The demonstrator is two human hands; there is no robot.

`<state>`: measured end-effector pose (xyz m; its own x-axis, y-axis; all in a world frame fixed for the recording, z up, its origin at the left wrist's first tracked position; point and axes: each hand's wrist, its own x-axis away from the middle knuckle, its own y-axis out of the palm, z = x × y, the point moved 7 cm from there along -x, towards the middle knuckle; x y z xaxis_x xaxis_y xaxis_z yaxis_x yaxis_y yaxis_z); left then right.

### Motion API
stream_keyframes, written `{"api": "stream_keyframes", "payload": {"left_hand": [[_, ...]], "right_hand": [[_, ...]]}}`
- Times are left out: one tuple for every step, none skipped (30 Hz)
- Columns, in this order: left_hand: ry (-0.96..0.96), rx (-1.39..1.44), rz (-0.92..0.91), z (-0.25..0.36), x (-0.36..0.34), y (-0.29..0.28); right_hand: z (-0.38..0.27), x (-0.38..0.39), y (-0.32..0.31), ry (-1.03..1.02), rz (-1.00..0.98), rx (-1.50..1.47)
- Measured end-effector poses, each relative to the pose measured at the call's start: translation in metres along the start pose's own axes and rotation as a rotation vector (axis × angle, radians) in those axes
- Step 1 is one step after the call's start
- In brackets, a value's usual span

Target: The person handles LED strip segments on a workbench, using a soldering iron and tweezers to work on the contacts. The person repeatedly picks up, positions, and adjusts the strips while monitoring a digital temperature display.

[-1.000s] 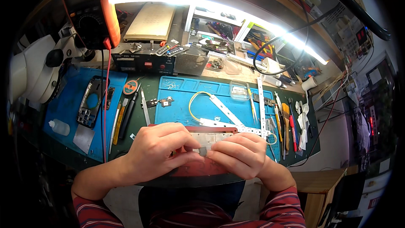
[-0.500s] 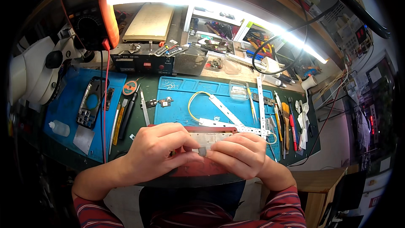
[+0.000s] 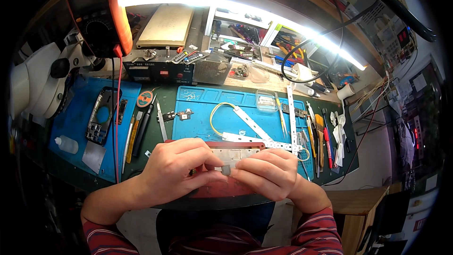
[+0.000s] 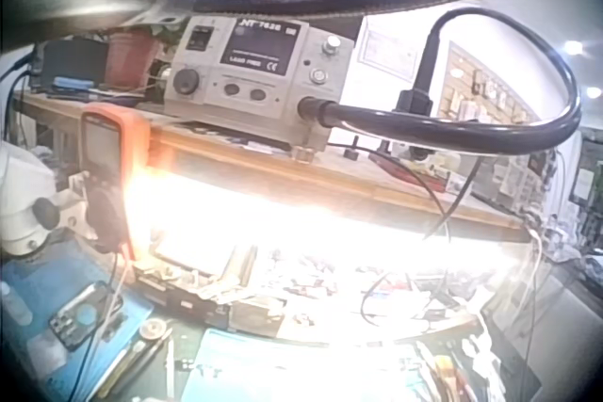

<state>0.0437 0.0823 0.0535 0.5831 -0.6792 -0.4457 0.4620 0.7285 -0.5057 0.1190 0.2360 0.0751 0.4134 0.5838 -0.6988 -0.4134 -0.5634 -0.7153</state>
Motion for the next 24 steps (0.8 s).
{"api": "stream_keyframes", "payload": {"left_hand": [[0.0,-0.001,0.0,0.0,0.0002,0.0],[-0.001,-0.002,0.0,0.0,0.0003,0.0],[-0.001,-0.001,0.0,0.0002,0.0003,-0.0001],[0.0,0.001,0.0,0.0003,0.0002,-0.0001],[0.001,0.003,0.0,0.0004,0.0001,-0.0002],[-0.001,0.002,0.0,0.0003,0.0001,-0.0002],[-0.002,0.002,0.0,0.0003,0.0,-0.0002],[-0.004,0.001,0.0,0.0003,0.0,-0.0002],[-0.004,0.0,-0.002,0.0002,0.0001,-0.0001],[-0.004,-0.001,-0.004,0.0,0.0002,0.0001],[-0.004,-0.002,-0.006,-0.0001,0.0001,0.0002],[-0.005,-0.001,-0.007,0.0,-0.0001,0.0002],[-0.006,0.0,-0.007,0.0002,-0.0003,0.0],[-0.006,0.002,-0.007,0.0003,-0.0003,-0.0001],[-0.008,0.001,-0.008,0.0002,-0.0003,-0.0002],[-0.01,0.0,-0.008,0.0002,-0.0002,-0.0002],[-0.011,-0.001,-0.009,0.0001,-0.0001,-0.0001],[-0.014,0.0,-0.009,0.0,0.0002,0.0],[-0.017,0.001,-0.009,-0.0001,0.0005,0.0001],[-0.019,0.002,-0.009,-0.0003,0.0005,0.0001],[-0.018,0.005,-0.009,-0.0002,0.0003,0.0002],[-0.019,0.008,-0.009,-0.0003,0.0003,0.0003],[-0.019,0.011,-0.009,-0.0003,0.0003,0.0003],[-0.019,0.009,-0.011,0.0,0.0002,0.0002]], "right_hand": [[0.0,0.0001,0.0001,0.001,0.002,0.0],[0.0,0.0001,0.0001,0.0,0.001,-0.001],[0.0001,0.0001,0.0001,-0.001,-0.001,-0.003],[0.0002,0.0002,0.0002,-0.001,-0.003,-0.004],[0.0002,0.0004,0.0003,-0.003,-0.003,-0.003],[0.0001,0.0005,0.0005,-0.004,-0.002,-0.003],[0.0001,0.0006,0.0006,-0.005,-0.002,-0.002],[0.0001,0.0005,0.0004,-0.005,0.001,-0.003],[0.0,0.0003,0.0003,-0.006,0.004,-0.003],[-0.0001,0.0002,0.0,-0.006,0.007,-0.004],[0.0,0.0003,0.0,-0.004,0.004,-0.006],[0.0001,0.0004,-0.0002,-0.003,0.0,-0.008],[0.0001,0.0003,-0.0001,-0.001,-0.003,-0.011],[-0.0002,-0.0007,-0.0006,-0.001,0.0,-0.014],[-0.0006,-0.0025,-0.0013,-0.001,0.003,-0.018],[-0.0007,-0.0034,-0.0017,-0.001,0.007,-0.021],[-0.0006,-0.0034,-0.0015,-0.002,0.007,-0.02],[-0.0005,-0.0033,-0.0014,-0.003,0.008,-0.019],[-0.0005,-0.0031,-0.0014,-0.004,0.008,-0.017],[-0.0005,-0.003,-0.0014,-0.003,0.007,-0.015],[-0.0006,-0.0027,-0.0015,-0.003,0.006,-0.014],[-0.0006,-0.0025,-0.0013,-0.002,0.005,-0.013],[-0.0006,-0.0023,-0.0012,-0.001,0.006,-0.014],[-0.0007,-0.0021,-0.0012,0.0,0.007,-0.015]]}}
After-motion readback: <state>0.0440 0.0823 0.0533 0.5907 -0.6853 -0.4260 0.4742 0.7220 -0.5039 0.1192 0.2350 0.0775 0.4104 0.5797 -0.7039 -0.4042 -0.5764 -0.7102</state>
